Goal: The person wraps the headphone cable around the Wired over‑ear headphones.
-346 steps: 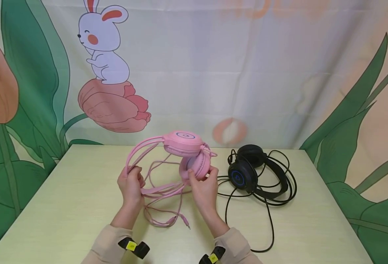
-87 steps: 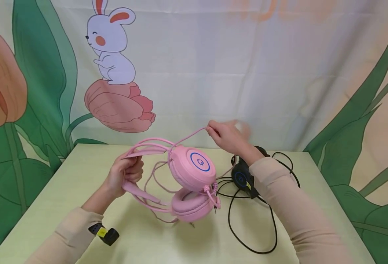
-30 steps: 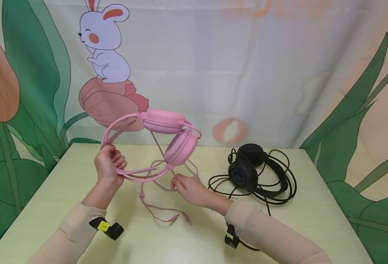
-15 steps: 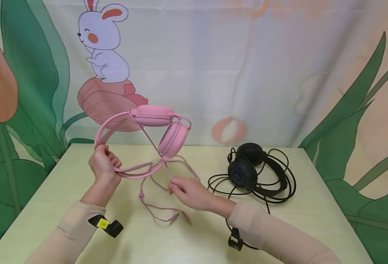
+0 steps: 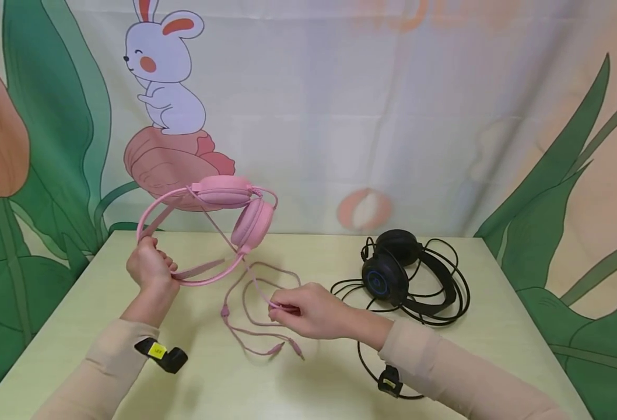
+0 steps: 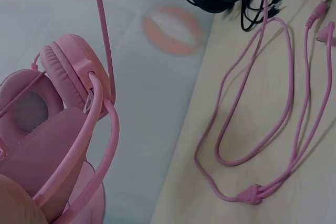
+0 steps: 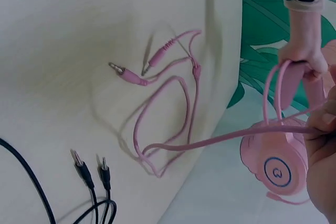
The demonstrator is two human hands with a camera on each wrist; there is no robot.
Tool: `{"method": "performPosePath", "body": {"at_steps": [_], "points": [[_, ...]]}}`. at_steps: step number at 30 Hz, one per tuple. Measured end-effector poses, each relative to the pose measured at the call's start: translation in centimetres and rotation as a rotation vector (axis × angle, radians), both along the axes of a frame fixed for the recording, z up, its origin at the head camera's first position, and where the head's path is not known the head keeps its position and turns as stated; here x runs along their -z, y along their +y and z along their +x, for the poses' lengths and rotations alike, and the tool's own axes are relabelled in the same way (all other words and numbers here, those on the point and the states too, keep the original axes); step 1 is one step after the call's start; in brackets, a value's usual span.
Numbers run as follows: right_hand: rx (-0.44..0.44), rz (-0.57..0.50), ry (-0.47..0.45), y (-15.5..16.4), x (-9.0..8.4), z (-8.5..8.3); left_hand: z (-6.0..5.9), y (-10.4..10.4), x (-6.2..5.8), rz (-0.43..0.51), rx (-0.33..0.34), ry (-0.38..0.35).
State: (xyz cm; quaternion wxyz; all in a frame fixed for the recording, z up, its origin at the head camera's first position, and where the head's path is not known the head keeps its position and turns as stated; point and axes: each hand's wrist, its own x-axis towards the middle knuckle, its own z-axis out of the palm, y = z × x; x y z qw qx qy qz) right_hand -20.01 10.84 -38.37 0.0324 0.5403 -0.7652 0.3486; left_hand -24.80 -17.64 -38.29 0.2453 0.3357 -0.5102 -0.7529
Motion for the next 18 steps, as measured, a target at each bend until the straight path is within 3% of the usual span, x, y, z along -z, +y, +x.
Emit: {"method": "performPosePath", "body": {"at_steps": [6, 13, 18], "points": [[-0.025, -0.021, 0.034, 0.3, -1.4, 0.2, 0.1, -0.3, 1.1, -0.018, -0.003, -0.043], [-0.096, -0.081, 0.051, 0.3, -4.2, 0.7, 0.1, -0.6, 1.7, -0.182, -0.005, -0.112], [-0.074, -0.111, 0.148, 1.0, -5.9, -0.2, 0.1, -0.8, 2.2, -0.178, 0.021, -0.147]]}}
